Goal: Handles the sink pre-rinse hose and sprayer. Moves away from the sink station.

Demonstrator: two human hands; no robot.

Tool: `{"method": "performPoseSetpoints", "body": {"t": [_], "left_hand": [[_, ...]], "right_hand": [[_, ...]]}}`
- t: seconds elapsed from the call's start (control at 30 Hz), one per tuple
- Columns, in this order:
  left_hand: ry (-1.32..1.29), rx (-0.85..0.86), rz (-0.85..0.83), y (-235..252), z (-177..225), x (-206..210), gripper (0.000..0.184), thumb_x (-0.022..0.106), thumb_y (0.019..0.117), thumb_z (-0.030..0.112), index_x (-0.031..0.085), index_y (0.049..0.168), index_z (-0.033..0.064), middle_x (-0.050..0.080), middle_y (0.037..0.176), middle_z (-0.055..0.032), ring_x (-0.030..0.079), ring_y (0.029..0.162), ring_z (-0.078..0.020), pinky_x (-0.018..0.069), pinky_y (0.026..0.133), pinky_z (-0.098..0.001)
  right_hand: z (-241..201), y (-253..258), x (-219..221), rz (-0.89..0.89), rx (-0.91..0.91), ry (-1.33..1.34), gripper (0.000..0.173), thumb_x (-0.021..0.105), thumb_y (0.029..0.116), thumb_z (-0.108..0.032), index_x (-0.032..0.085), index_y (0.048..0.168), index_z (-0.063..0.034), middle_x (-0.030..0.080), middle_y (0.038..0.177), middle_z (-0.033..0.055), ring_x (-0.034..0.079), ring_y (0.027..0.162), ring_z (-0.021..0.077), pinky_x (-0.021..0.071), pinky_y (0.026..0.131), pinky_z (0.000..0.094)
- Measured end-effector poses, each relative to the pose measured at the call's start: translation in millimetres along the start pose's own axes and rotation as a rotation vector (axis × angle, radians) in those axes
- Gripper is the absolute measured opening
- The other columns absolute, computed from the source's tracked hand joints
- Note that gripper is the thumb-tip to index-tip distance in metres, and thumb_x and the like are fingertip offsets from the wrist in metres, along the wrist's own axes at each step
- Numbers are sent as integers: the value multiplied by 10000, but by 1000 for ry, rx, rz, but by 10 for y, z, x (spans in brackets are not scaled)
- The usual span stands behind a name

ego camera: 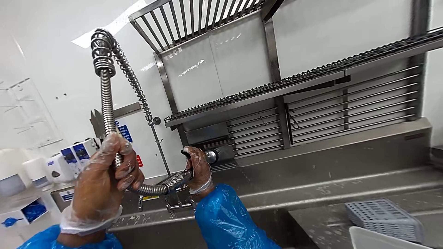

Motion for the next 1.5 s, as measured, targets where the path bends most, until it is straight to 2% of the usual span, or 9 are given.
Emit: {"method": "performPoseSetpoints", "body": {"t": [0.23,0.4,0.47,0.63,0.83,0.97,1.07,1.27,1.5], "left_hand": [[16,-5,-23,12,-47,33,503,263,1134,382,564,792,169,418,545,72,437,410,-26,484,435,-178],[-17,-20,-13,-15,-39,-28,488,269,1131,368,573,808,166,428,538,70,449,400,-24,497,426,-185],[-12,-21,-7,-27,-9,-40,491,272,1132,371,580,809,164,428,542,71,442,400,-22,492,422,-184],[15,-26,33,-71,20,-82,482,275,1128,361,578,809,163,424,537,70,439,392,-24,488,413,-183],[14,-14,0,-57,2,-42,474,279,1129,364,570,808,172,423,550,73,434,406,-21,488,430,-180],[5,-7,-13,-27,19,-6,470,281,1131,359,572,813,173,422,547,77,436,403,-19,492,428,-178],[-26,18,-18,2,50,-14,482,276,1132,352,578,806,166,425,543,77,442,399,-20,496,421,-183],[-65,47,-65,13,101,-82,470,321,1127,367,611,819,163,447,549,82,477,416,-17,514,436,-184],[-39,46,-56,34,44,-48,476,293,1126,382,593,821,171,441,548,79,468,414,-19,506,431,-185]], "right_hand": [[-20,-200,-49,-1,61,-17,572,765,599,8,660,1158,74,673,1181,232,656,1105,375,565,922,477],[-169,-359,80,-40,131,59,566,796,613,-49,655,1141,103,683,1146,248,662,1100,372,551,955,469],[-209,-421,169,-56,152,80,550,770,624,-11,655,1147,115,684,1154,255,663,1110,381,552,966,472],[-230,-499,252,-77,157,64,594,802,611,-72,657,1160,100,684,1149,249,664,1099,377,553,957,482],[-169,-365,92,-13,94,27,574,792,618,-103,661,1145,84,681,1148,238,661,1090,366,555,936,470],[-105,-178,18,-30,44,8,577,777,600,-31,658,1149,97,667,1160,260,655,1073,399,562,904,496],[-87,-42,51,-21,3,3,555,747,602,-7,662,1143,83,674,1155,241,660,1067,386,568,895,480],[-132,134,79,-66,-26,53,594,768,579,25,660,1161,77,665,1181,235,645,1088,379,544,932,465],[-43,225,-84,-61,-77,-11,480,698,684,23,664,1161,71,672,1196,228,640,1136,381,529,977,456]]}}
Point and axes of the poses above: each hand's wrist, its own y-axis towards the middle knuckle, its own x-axis out of the palm, z = x × y, the point moved 1 cm from there along y, towards the middle knuckle
